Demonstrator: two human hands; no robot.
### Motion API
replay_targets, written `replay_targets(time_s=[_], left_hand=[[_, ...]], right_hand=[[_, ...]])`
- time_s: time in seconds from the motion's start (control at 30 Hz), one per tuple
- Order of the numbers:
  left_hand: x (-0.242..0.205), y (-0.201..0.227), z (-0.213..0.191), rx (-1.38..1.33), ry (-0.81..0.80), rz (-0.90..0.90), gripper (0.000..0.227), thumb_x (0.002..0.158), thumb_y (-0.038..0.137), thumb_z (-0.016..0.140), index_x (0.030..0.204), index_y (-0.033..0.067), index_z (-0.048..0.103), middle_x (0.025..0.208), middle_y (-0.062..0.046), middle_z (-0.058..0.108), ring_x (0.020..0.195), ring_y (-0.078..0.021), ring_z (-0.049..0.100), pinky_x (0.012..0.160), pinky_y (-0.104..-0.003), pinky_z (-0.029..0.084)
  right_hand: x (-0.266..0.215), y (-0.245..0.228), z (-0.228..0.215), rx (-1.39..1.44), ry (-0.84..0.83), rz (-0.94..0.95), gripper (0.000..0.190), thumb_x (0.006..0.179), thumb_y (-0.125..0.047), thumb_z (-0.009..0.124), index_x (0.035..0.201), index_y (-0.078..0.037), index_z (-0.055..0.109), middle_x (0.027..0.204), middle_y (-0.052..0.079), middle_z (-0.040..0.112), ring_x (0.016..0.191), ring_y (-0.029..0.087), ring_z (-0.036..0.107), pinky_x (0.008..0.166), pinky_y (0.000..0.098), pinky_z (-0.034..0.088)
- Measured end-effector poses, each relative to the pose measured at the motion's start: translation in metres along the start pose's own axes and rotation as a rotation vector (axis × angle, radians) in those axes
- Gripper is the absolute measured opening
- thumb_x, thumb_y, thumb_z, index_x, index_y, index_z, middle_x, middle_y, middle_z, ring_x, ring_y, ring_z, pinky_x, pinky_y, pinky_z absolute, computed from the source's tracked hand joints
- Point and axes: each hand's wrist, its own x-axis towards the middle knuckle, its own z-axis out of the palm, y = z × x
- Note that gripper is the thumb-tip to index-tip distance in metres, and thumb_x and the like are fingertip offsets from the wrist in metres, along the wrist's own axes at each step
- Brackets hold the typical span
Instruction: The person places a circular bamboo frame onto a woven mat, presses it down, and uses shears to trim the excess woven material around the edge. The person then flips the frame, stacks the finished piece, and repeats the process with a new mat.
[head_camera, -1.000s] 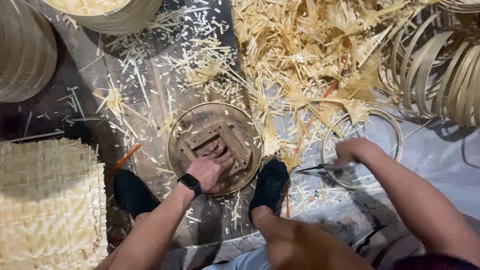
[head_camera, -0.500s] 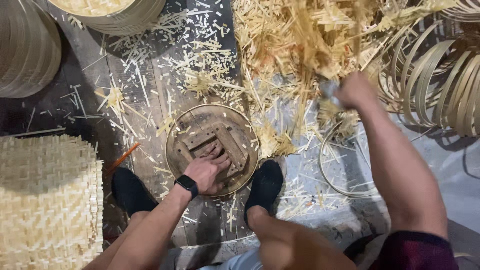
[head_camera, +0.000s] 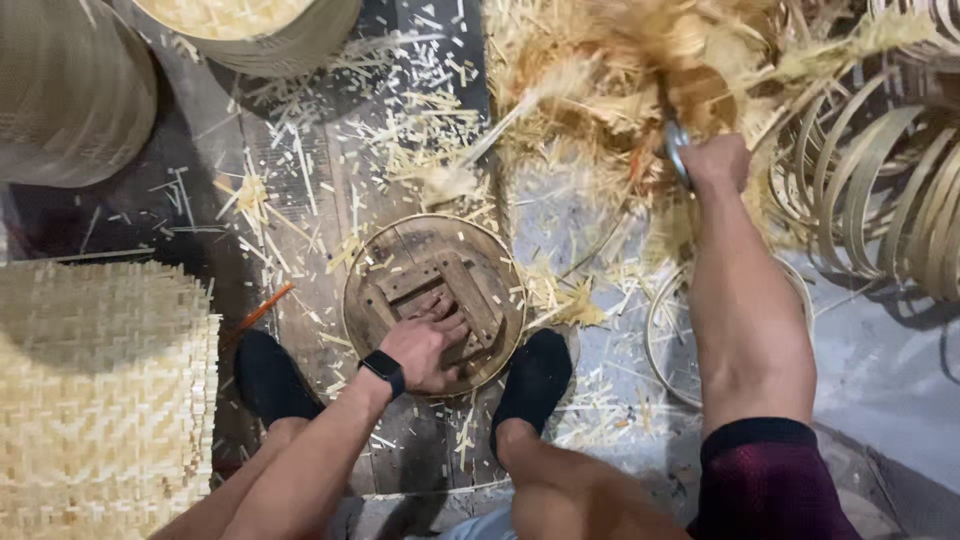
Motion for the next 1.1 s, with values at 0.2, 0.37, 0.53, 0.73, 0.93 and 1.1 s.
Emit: replay_targets(time_s=[0.2,0.37,0.53,0.73,0.93,1.1], left_hand=[[0.020,-0.011,-0.015,-0.099,-0.080,-0.275,0.030,0.100,0.039,0.058,0.106,0.0147,0.075,0.104,-0.010,0.077,0.095,-0.0228,0.073,0.093,-0.037,0.061],[0.061,-0.065,-0.062,-0.039,0.560,-0.170,0.026,0.098,0.032,0.066,0.106,0.0104,0.078,0.091,-0.014,0.075,0.083,-0.0277,0.068,0.080,-0.044,0.056],[0.117,-0.106,-0.081,-0.282,0.098,-0.498,0.030,0.094,0.037,0.073,0.115,0.0164,0.078,0.105,-0.012,0.076,0.092,-0.0256,0.069,0.088,-0.043,0.054],[0.146,-0.134,-0.075,-0.467,0.034,-0.618,0.026,0.070,0.028,0.093,0.090,0.0122,0.084,0.091,-0.010,0.081,0.081,-0.0225,0.077,0.080,-0.037,0.060],[0.132,-0.117,-0.084,-0.385,0.140,-0.639,0.029,0.071,0.033,0.092,0.092,0.0134,0.084,0.091,-0.012,0.079,0.083,-0.0243,0.074,0.082,-0.038,0.057],[0.092,-0.143,-0.067,-0.409,0.224,-0.679,0.036,0.087,0.042,0.083,0.104,0.0111,0.079,0.100,-0.011,0.075,0.090,-0.0249,0.071,0.085,-0.043,0.055]], right_hand=[[-0.063,0.006,0.035,0.132,-0.369,0.000,0.046,0.076,-0.047,0.089,0.084,-0.004,0.075,0.072,0.011,0.070,0.065,0.025,0.069,0.062,0.0413,0.054],[-0.150,0.035,0.050,0.131,-0.396,-0.201,0.059,0.072,-0.023,0.092,0.121,-0.001,0.067,0.090,0.016,0.073,0.078,0.026,0.072,0.074,0.0406,0.059],[-0.233,-0.013,0.069,0.404,-0.795,-0.205,0.044,0.087,-0.030,0.077,0.123,-0.007,0.069,0.110,0.011,0.073,0.082,0.018,0.071,0.072,0.0328,0.061],[-0.238,-0.022,0.112,0.573,-0.808,-0.174,0.025,0.086,-0.022,0.084,0.093,0.001,0.076,0.076,0.007,0.073,0.061,0.011,0.060,0.055,0.0291,0.049],[-0.238,-0.017,0.116,0.569,-0.721,-0.211,0.026,0.083,-0.022,0.086,0.088,0.002,0.078,0.072,0.004,0.073,0.059,0.008,0.059,0.056,0.0270,0.049],[-0.264,0.001,0.111,0.649,-0.669,-0.261,0.029,0.087,-0.023,0.082,0.100,0.002,0.073,0.081,0.004,0.072,0.072,0.008,0.064,0.066,0.0250,0.053]])
